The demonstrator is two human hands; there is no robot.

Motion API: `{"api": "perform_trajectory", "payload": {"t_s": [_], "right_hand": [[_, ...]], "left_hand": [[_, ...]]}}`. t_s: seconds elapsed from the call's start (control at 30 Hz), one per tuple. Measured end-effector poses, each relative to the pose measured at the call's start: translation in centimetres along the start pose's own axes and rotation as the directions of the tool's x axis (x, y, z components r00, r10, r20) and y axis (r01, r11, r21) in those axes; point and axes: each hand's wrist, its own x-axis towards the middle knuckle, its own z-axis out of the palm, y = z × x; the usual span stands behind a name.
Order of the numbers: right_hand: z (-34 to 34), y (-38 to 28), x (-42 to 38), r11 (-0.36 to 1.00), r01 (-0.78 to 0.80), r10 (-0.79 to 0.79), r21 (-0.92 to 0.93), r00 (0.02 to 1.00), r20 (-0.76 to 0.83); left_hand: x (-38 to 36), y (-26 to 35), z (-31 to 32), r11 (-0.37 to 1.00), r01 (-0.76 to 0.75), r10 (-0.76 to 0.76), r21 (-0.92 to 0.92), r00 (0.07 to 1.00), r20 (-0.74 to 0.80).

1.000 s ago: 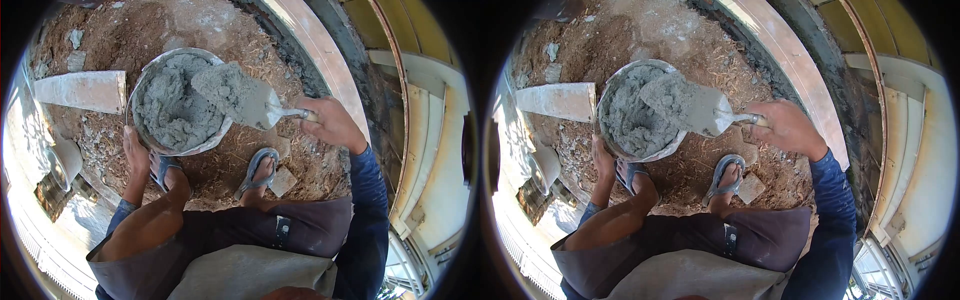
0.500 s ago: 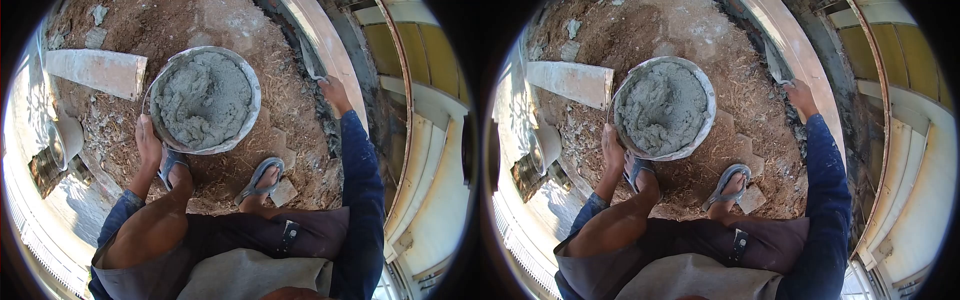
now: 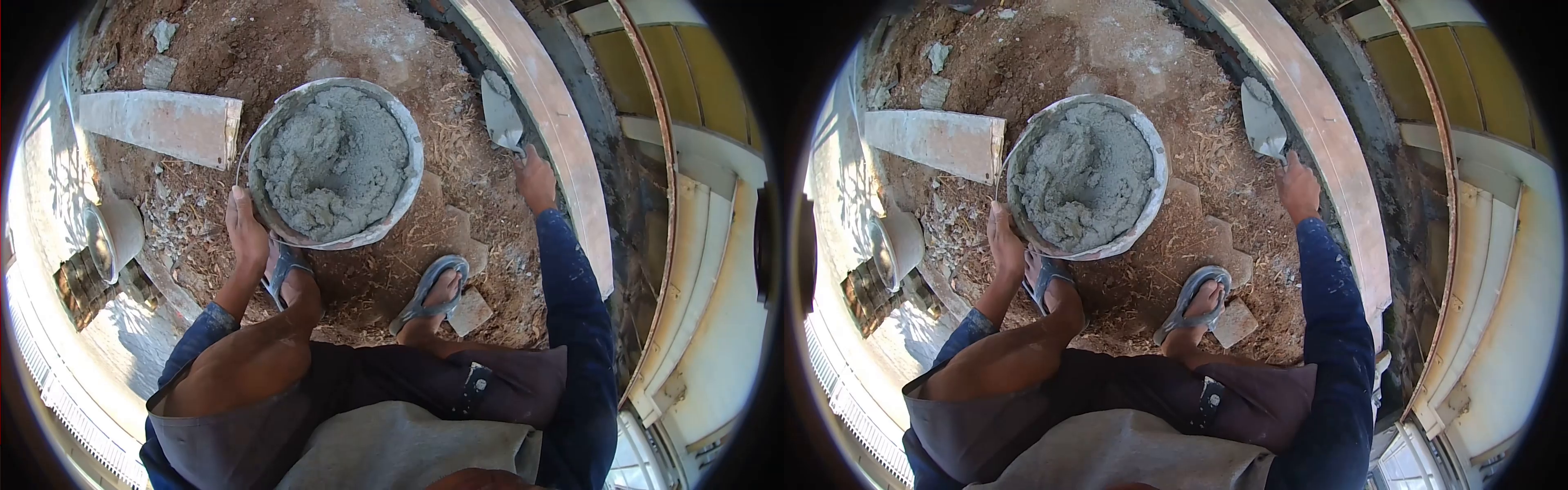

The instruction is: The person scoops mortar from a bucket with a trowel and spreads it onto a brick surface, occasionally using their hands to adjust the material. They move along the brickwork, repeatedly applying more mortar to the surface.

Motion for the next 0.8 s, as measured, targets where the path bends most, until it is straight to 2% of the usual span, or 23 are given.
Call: {"api": "perform_trajectory", "payload": {"t_s": [0.07, 0.13, 0.2, 0.23, 0.27, 0.3, 0.33, 0.4, 0.43, 0.47, 0.5, 0.53, 0.57, 0.6, 0.67, 0.7, 0.77, 0.8], "right_hand": [[-1.9, -1.3, -1.4, 0.998, 0.052, -0.053, 0.021, 0.997, 0.054], [-4.5, -2.7, -2.4, 0.994, 0.106, -0.110, 0.042, 0.988, 0.107], [-7.2, -3.9, -3.0, 0.886, 0.350, -0.416, 0.304, 0.890, 0.187], [-8.1, -4.3, -2.8, 0.887, 0.349, -0.415, 0.303, 0.889, 0.191], [-9.0, -4.6, -2.5, 0.798, 0.218, -0.478, 0.562, 0.797, 0.370], [-9.3, -4.9, -2.0, 0.665, 0.018, -0.571, 0.747, 0.656, 0.493], [-9.2, -4.6, -1.1, 0.665, 0.019, -0.571, 0.746, 0.657, 0.492], [-9.0, -3.8, 1.2, 0.539, -0.360, -0.542, 0.762, 0.544, 0.640], [-8.9, -4.3, 2.2, 0.636, -0.355, -0.333, 0.685, 0.675, 0.658], [-8.6, -4.4, 2.5, 0.636, -0.348, -0.337, 0.688, 0.677, 0.654], [-8.0, -4.3, 2.5, 0.774, -0.113, -0.250, 0.623, 0.849, 0.465], [-7.7, -4.2, 2.6, 0.882, 0.090, -0.212, 0.462, 0.952, 0.219], [-8.3, -4.7, 1.8, 0.847, 0.164, -0.274, 0.506, 0.950, 0.151], [-8.9, -4.9, 0.4, 0.847, 0.159, -0.274, 0.507, 0.948, 0.161], [-12.5, -6.8, -1.9, 0.876, 0.270, -0.349, 0.400, 0.927, 0.138], [-13.9, -7.5, -2.8, 0.876, 0.272, -0.349, 0.399, 0.927, 0.134], [-16.1, -8.6, -4.7, 0.882, 0.444, -0.450, 0.159, 0.893, 0.008], [-17.1, -9.0, -5.3, 0.880, 0.446, -0.453, 0.164, 0.891, 0.009]], "left_hand": [[0.0, 0.6, 0.2, 0.999, 0.001, -0.002, -0.036, 1.000, -0.014], [-0.2, 1.8, 0.5, 0.952, 0.207, -0.209, -0.225, 0.978, 0.014], [0.0, 1.6, 0.7, 0.939, 0.234, -0.243, -0.254, 0.970, -0.005], [0.0, 1.5, 0.8, 0.924, 0.257, -0.274, -0.282, 0.961, -0.023], [-0.2, 2.0, 1.1, 0.924, 0.260, -0.276, -0.282, 0.961, -0.021], [-0.3, 2.5, 1.3, 0.929, 0.253, -0.269, -0.270, 0.963, -0.023], [-0.4, 2.9, 1.4, 0.934, 0.246, -0.262, -0.259, 0.965, -0.026], [-0.1, 2.0, 0.9, 0.940, 0.242, -0.254, -0.242, 0.967, -0.023], [0.0, 2.0, 0.8, 0.946, 0.235, -0.246, -0.224, 0.969, -0.022], [0.1, 1.9, 0.7, 0.946, 0.229, -0.241, -0.229, 0.970, -0.025], [0.1, 1.8, 0.5, 0.947, 0.230, -0.235, -0.225, 0.972, 0.005], [0.0, 1.9, 0.4, 0.947, 0.231, -0.230, -0.221, 0.973, 0.033], [0.4, 2.2, 0.4, 0.948, 0.224, -0.225, -0.226, 0.974, 0.022], [0.3, 2.5, 0.4, 0.916, 0.278, -0.276, -0.289, 0.960, 0.048], [0.5, 3.6, 0.9, 0.877, 0.326, -0.317, -0.352, 0.944, 0.085], [0.6, 4.2, 1.1, 0.862, 0.353, -0.337, -0.364, 0.935, 0.109], [0.9, 4.5, 1.0, 0.847, 0.379, -0.358, -0.372, 0.925, 0.126], [1.2, 4.6, 0.8, 0.911, 0.314, -0.288, -0.267, 0.948, 0.132]]}}
